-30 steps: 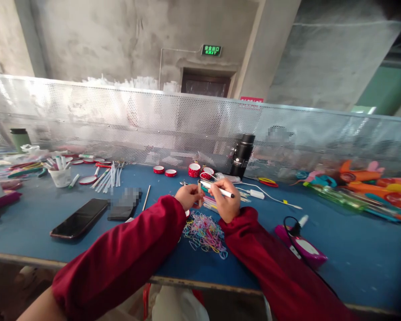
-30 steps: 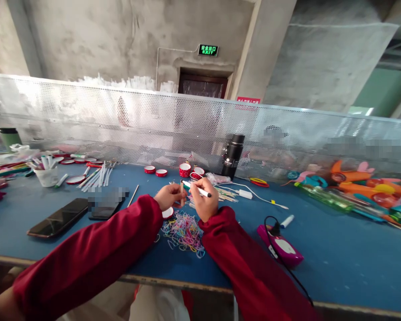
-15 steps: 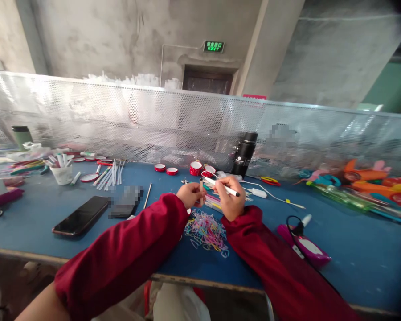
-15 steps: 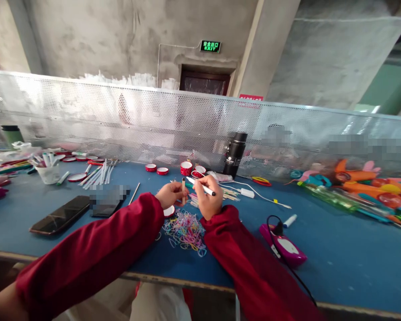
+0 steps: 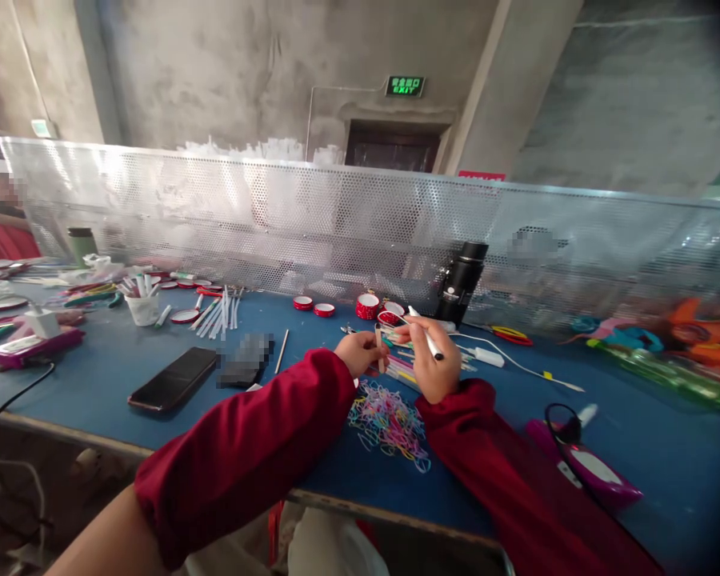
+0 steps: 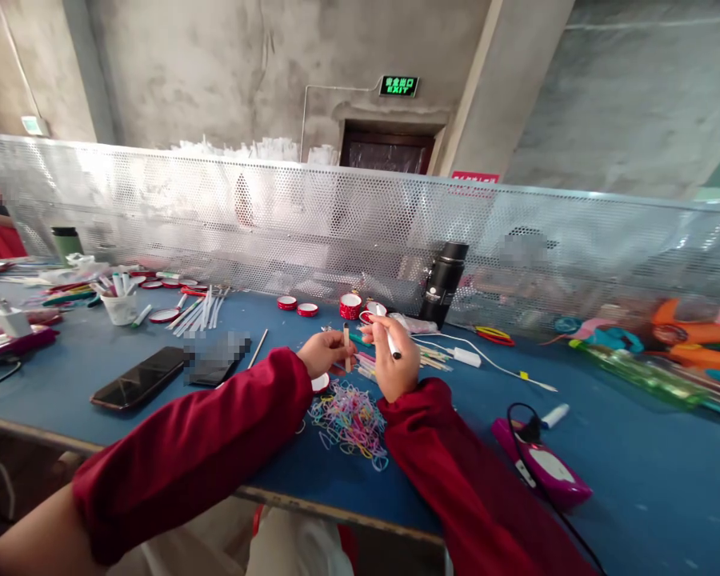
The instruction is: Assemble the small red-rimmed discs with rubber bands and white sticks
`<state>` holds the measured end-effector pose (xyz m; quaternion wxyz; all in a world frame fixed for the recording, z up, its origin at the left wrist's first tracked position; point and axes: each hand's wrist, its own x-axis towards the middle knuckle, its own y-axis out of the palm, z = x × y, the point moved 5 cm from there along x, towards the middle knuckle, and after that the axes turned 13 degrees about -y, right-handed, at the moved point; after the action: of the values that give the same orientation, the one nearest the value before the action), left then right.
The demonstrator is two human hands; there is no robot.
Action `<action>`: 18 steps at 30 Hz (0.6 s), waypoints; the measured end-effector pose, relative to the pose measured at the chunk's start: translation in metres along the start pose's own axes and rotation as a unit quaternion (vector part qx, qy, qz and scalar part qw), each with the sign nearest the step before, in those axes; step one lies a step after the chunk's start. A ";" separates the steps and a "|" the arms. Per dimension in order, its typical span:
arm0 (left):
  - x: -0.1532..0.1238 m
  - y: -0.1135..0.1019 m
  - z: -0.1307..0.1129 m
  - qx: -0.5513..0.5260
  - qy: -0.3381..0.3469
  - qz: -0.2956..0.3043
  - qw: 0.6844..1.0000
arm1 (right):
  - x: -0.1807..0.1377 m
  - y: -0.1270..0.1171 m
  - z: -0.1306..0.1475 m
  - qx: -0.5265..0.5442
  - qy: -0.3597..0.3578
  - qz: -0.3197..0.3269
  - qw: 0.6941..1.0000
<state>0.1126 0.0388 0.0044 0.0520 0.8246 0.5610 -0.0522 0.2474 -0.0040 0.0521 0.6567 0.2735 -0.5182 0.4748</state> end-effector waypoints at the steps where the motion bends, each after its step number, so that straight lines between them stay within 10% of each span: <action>1: -0.001 0.000 0.000 -0.001 -0.003 0.000 1.000 | -0.001 0.001 -0.001 0.005 0.006 0.010 1.000; 18: 0.002 0.012 0.003 -0.054 -0.018 0.092 0.994 | -0.007 0.011 -0.023 -0.051 0.027 0.075 0.996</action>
<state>0.1249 0.0359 0.0017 0.1105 0.8675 0.4840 -0.0317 0.2470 0.0172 0.0365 0.6463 0.1873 -0.5429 0.5024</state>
